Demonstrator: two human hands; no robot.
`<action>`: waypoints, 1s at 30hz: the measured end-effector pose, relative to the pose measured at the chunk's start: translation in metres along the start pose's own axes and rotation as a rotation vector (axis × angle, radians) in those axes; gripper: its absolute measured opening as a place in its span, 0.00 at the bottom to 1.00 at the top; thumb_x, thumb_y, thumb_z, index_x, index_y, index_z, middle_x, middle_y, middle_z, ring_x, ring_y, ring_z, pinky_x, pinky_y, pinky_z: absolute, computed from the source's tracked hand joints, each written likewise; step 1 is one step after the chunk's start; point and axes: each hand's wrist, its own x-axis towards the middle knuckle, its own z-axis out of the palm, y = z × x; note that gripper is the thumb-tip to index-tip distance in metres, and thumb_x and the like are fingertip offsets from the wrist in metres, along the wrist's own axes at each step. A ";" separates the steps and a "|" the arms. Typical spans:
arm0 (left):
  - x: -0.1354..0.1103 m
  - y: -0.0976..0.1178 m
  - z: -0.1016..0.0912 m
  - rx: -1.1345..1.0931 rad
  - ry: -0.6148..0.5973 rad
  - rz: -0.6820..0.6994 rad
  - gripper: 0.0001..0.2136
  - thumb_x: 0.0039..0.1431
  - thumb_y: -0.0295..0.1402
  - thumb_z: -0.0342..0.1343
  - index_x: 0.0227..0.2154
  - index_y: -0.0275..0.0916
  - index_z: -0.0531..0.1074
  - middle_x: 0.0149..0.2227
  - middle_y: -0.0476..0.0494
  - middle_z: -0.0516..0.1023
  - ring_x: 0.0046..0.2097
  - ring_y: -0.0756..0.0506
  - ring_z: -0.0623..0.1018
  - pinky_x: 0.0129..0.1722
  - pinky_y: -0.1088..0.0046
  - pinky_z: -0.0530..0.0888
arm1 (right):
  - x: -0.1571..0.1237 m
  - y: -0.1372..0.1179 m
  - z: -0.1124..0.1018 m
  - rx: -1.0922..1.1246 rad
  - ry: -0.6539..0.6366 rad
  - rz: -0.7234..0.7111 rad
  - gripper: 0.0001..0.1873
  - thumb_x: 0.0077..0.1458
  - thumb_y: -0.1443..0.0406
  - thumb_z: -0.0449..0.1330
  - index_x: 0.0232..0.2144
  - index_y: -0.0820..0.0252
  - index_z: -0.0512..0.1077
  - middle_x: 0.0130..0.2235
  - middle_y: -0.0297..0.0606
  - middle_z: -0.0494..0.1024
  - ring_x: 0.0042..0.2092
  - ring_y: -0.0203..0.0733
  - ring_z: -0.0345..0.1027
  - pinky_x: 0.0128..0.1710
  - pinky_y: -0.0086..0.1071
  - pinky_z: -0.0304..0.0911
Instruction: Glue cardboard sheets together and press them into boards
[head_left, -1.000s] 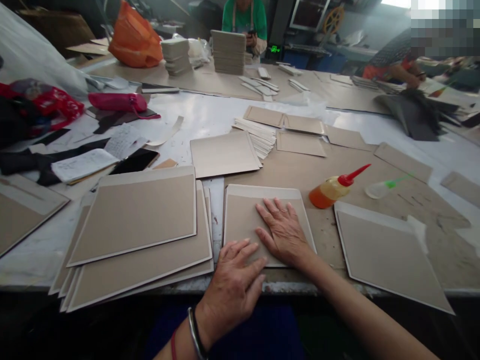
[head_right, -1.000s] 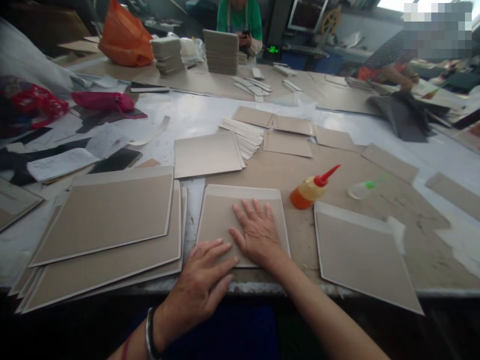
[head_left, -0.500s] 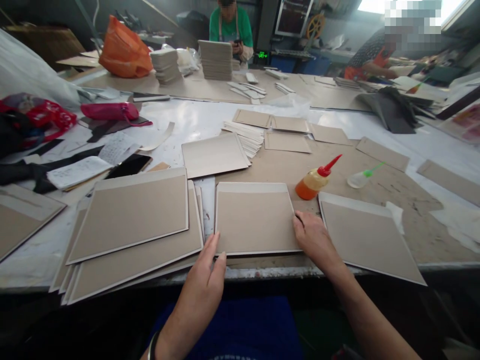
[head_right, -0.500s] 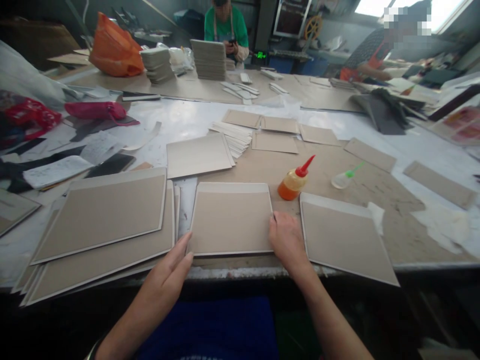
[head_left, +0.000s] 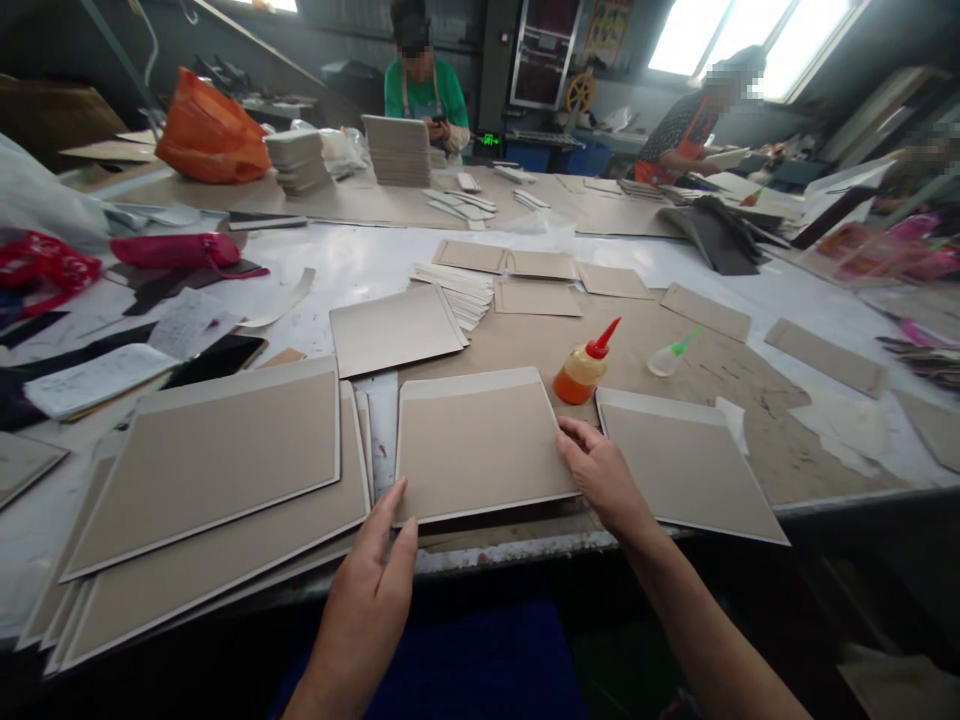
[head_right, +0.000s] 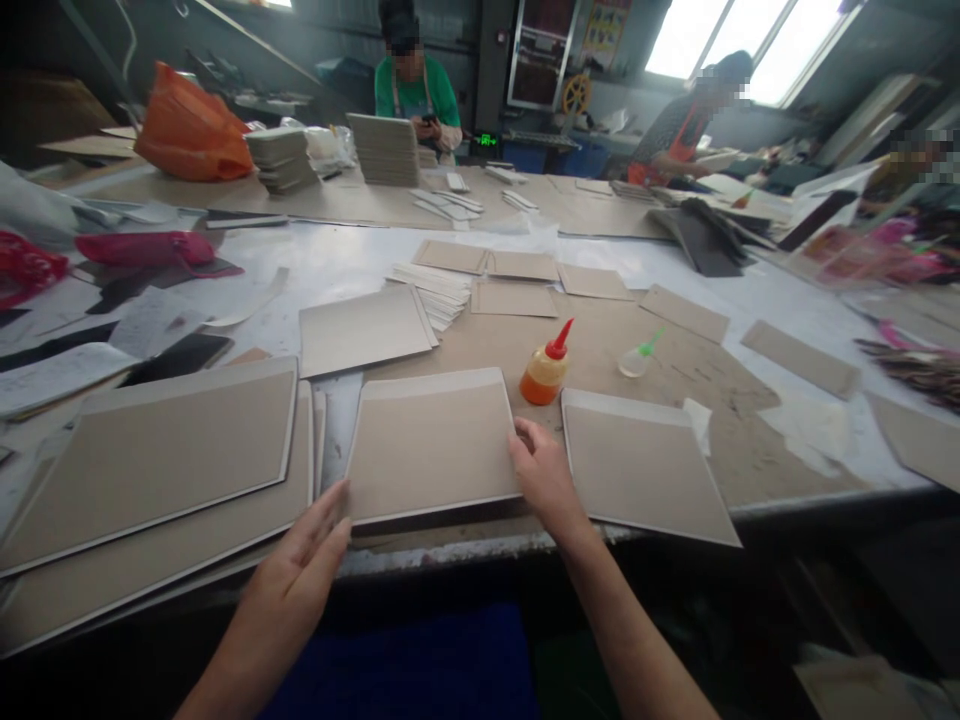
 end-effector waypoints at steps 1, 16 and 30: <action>-0.001 0.001 0.000 -0.051 0.015 -0.014 0.24 0.51 0.42 0.53 0.50 0.39 0.65 0.54 0.41 0.65 0.58 0.41 0.61 0.60 0.62 0.52 | -0.001 -0.003 0.001 0.163 -0.008 0.048 0.19 0.52 0.60 0.52 0.45 0.62 0.65 0.45 0.45 0.74 0.44 0.45 0.69 0.44 0.40 0.64; -0.005 0.034 -0.018 -0.822 -0.085 -0.326 0.27 0.43 0.35 0.64 0.48 0.36 0.66 0.40 0.40 0.76 0.42 0.40 0.76 0.43 0.66 0.74 | -0.034 -0.046 0.002 0.893 -0.245 0.249 0.22 0.49 0.60 0.61 0.46 0.57 0.64 0.46 0.39 0.74 0.46 0.44 0.68 0.42 0.36 0.66; -0.008 0.026 -0.033 -0.785 0.080 -0.200 0.25 0.43 0.37 0.64 0.45 0.34 0.67 0.38 0.41 0.77 0.42 0.41 0.75 0.46 0.63 0.71 | -0.054 -0.055 0.011 0.717 -0.409 0.092 0.25 0.53 0.61 0.59 0.52 0.52 0.59 0.53 0.39 0.68 0.50 0.43 0.64 0.51 0.39 0.59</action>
